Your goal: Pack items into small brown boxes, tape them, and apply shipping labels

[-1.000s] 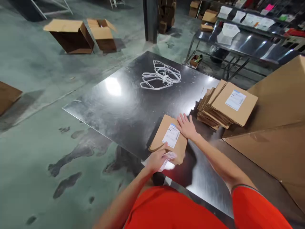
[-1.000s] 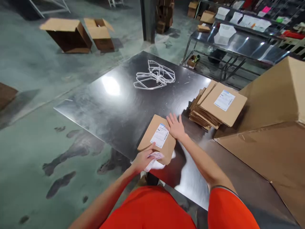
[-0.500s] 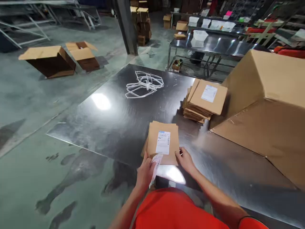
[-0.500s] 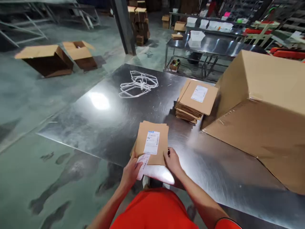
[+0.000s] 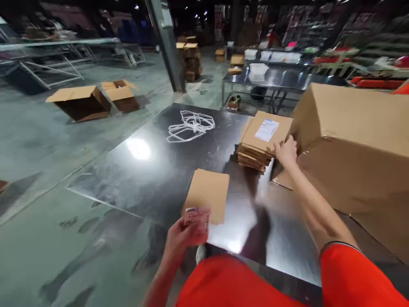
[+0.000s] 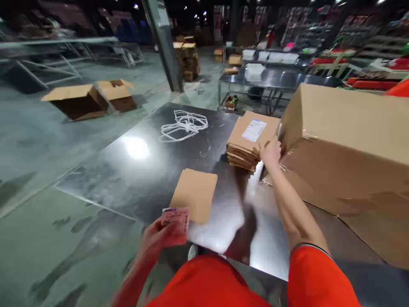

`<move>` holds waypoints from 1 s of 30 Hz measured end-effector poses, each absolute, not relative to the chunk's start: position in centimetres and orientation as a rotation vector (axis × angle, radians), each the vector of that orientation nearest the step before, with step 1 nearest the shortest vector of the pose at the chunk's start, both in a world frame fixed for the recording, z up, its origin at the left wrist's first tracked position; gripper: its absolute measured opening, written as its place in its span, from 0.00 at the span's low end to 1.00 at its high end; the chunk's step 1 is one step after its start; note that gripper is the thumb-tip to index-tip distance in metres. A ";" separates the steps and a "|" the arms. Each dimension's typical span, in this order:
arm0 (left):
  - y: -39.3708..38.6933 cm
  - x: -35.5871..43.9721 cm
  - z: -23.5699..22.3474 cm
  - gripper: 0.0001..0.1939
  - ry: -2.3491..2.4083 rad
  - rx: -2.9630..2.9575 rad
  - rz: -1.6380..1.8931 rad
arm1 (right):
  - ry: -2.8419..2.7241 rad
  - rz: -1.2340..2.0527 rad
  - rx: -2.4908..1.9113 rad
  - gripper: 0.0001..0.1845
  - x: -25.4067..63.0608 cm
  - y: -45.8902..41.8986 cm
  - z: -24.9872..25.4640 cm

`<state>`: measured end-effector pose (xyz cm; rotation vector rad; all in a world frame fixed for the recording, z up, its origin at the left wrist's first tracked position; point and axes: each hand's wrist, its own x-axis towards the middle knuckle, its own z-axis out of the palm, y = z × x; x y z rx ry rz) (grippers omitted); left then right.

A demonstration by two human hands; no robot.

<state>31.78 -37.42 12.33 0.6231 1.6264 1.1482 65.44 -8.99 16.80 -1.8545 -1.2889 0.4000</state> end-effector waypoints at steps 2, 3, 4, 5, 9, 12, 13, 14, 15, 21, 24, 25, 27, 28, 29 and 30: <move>-37.7 32.4 12.7 0.24 1.624 0.625 1.130 | -1.575 0.465 -1.654 0.41 61.5 -12.1 16.4; -37.8 32.7 12.7 0.24 1.627 0.617 1.132 | -1.758 0.643 -1.443 0.39 59.0 -14.5 16.1; -37.8 32.9 12.7 0.25 1.630 0.605 1.140 | -1.920 0.897 -1.200 0.36 56.6 -17.2 15.9; -37.9 33.1 12.6 0.25 1.633 0.596 1.144 | -2.104 1.166 -0.952 0.33 54.3 -19.9 15.6; -39.3 32.8 12.2 0.25 1.646 0.638 1.091 | -2.285 1.563 -0.749 0.17 49.1 -27.2 13.8; -40.7 31.8 12.7 0.31 1.633 0.781 0.970 | -2.130 1.675 -0.894 0.19 48.5 -28.7 12.0; -41.0 31.6 13.0 0.34 1.630 0.813 0.947 | -2.087 1.734 -0.908 0.20 48.5 -29.1 11.6; -41.1 31.4 13.2 0.35 1.626 0.828 0.932 | -2.055 1.796 -0.914 0.20 48.5 -29.5 11.3; -41.1 31.3 13.3 0.32 1.623 0.824 0.919 | -2.037 1.844 -0.921 0.20 48.6 -30.0 11.2; -38.6 32.3 10.2 0.20 1.734 0.728 0.907 | -2.286 1.476 -1.007 0.17 49.3 -31.3 11.0; -38.3 32.1 7.4 0.23 1.707 0.683 0.845 | -2.338 1.331 -1.047 0.16 49.9 -28.4 10.1; -38.4 31.9 6.5 0.21 1.643 0.660 0.833 | -2.314 1.291 -1.087 0.16 49.9 -26.8 9.6; -39.1 31.3 5.0 0.20 1.478 0.600 0.827 | -2.250 1.178 -1.216 0.12 49.7 -23.1 8.6; -39.5 31.0 4.4 0.24 1.411 0.564 0.825 | -2.230 1.119 -1.283 0.10 49.4 -21.2 8.0; -39.9 30.7 4.0 0.27 1.370 0.526 0.823 | -2.230 1.068 -1.330 0.09 49.0 -19.5 7.5; -40.2 30.4 3.6 0.28 1.350 0.485 0.822 | -2.249 1.028 -1.361 0.12 48.5 -18.0 6.9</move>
